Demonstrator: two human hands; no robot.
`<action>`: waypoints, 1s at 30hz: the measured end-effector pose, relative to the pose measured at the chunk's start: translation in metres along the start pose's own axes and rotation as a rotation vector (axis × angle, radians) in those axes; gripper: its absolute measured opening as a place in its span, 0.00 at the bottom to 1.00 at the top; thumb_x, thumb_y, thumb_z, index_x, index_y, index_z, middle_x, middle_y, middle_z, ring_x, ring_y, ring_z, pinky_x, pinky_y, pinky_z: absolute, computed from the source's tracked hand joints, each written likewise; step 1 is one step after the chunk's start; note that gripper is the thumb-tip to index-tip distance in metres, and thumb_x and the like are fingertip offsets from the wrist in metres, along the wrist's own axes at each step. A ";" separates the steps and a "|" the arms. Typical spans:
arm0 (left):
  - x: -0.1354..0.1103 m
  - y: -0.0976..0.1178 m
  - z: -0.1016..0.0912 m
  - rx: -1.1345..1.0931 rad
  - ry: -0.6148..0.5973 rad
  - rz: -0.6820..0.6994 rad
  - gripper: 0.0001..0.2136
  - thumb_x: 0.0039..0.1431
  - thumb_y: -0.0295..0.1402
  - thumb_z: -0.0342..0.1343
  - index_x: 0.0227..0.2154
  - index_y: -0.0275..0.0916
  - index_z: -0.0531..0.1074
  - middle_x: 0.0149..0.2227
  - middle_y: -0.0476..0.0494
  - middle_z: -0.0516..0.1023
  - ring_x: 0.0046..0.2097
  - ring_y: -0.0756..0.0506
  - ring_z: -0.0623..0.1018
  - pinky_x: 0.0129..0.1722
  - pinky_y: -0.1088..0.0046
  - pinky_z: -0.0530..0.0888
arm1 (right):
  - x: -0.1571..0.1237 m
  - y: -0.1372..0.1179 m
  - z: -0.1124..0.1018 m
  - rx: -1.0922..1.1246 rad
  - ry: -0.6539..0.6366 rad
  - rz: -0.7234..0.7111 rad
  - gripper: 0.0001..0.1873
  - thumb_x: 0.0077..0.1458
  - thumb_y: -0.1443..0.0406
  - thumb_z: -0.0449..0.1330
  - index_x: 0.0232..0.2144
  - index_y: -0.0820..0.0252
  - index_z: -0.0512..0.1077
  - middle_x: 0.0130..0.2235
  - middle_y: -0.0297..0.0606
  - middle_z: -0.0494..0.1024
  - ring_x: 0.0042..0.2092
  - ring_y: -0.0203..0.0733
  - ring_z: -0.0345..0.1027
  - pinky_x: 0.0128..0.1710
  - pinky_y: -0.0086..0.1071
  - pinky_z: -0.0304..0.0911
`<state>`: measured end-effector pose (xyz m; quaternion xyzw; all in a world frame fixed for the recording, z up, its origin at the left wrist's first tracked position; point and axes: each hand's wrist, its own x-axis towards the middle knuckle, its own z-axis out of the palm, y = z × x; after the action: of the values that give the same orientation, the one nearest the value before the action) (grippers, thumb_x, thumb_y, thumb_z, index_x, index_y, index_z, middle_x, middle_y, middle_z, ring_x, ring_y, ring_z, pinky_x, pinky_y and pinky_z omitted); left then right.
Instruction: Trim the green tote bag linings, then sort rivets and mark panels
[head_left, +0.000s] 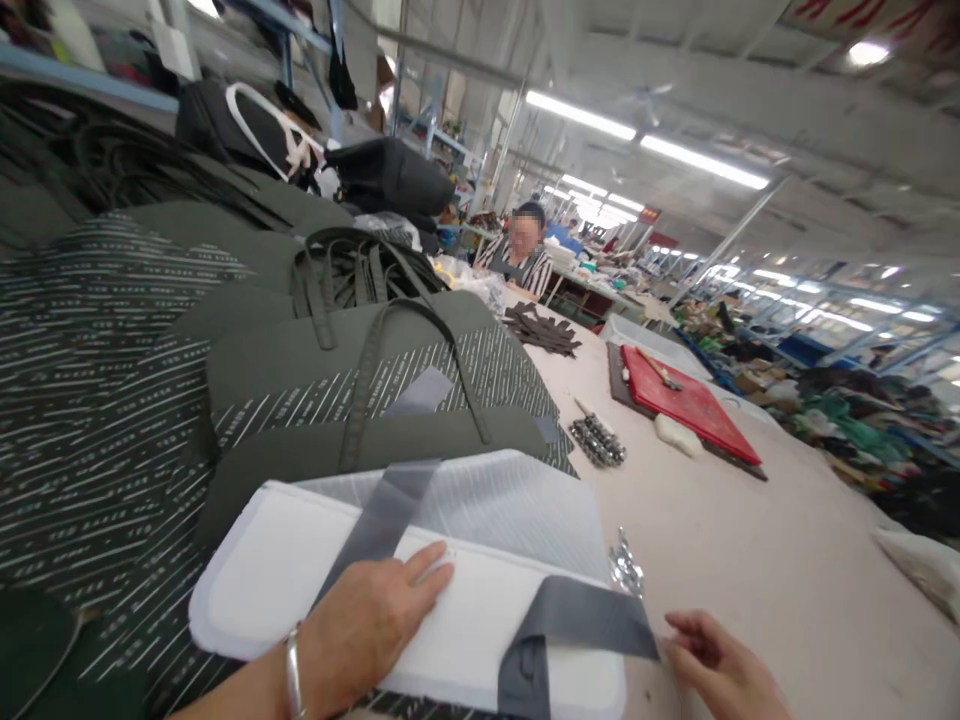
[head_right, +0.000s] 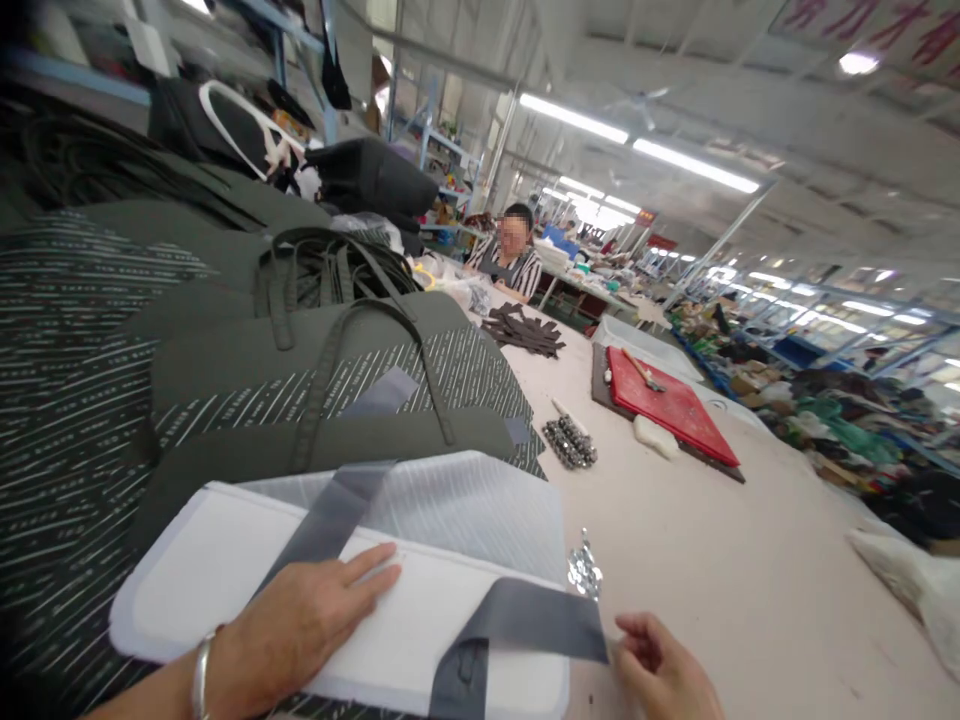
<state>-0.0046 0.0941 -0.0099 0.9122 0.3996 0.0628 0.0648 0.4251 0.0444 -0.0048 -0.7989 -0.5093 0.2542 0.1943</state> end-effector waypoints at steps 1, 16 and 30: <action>0.000 0.001 -0.002 -0.007 -0.011 -0.001 0.20 0.62 0.23 0.46 0.55 0.42 0.68 0.61 0.40 0.70 0.41 0.43 0.82 0.38 0.63 0.80 | -0.003 -0.014 0.003 0.077 -0.009 -0.004 0.18 0.41 0.53 0.62 0.34 0.55 0.74 0.28 0.35 0.78 0.34 0.46 0.74 0.35 0.34 0.68; -0.002 0.000 0.003 -0.089 0.034 0.019 0.17 0.65 0.28 0.46 0.56 0.40 0.65 0.60 0.43 0.69 0.37 0.43 0.80 0.30 0.63 0.78 | -0.001 -0.199 0.134 0.288 -0.517 -0.334 0.08 0.51 0.63 0.61 0.35 0.58 0.71 0.29 0.30 0.74 0.30 0.35 0.67 0.30 0.30 0.60; -0.002 -0.001 0.003 -0.148 0.071 0.018 0.15 0.66 0.29 0.46 0.53 0.37 0.67 0.53 0.37 0.73 0.31 0.48 0.75 0.25 0.71 0.71 | -0.003 -0.222 0.135 -0.058 -0.476 -0.366 0.09 0.50 0.69 0.58 0.34 0.55 0.74 0.30 0.30 0.78 0.31 0.36 0.72 0.33 0.31 0.64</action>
<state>-0.0062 0.0937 -0.0136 0.9058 0.3875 0.1253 0.1173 0.1837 0.1390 0.0151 -0.6170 -0.6832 0.3803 0.0893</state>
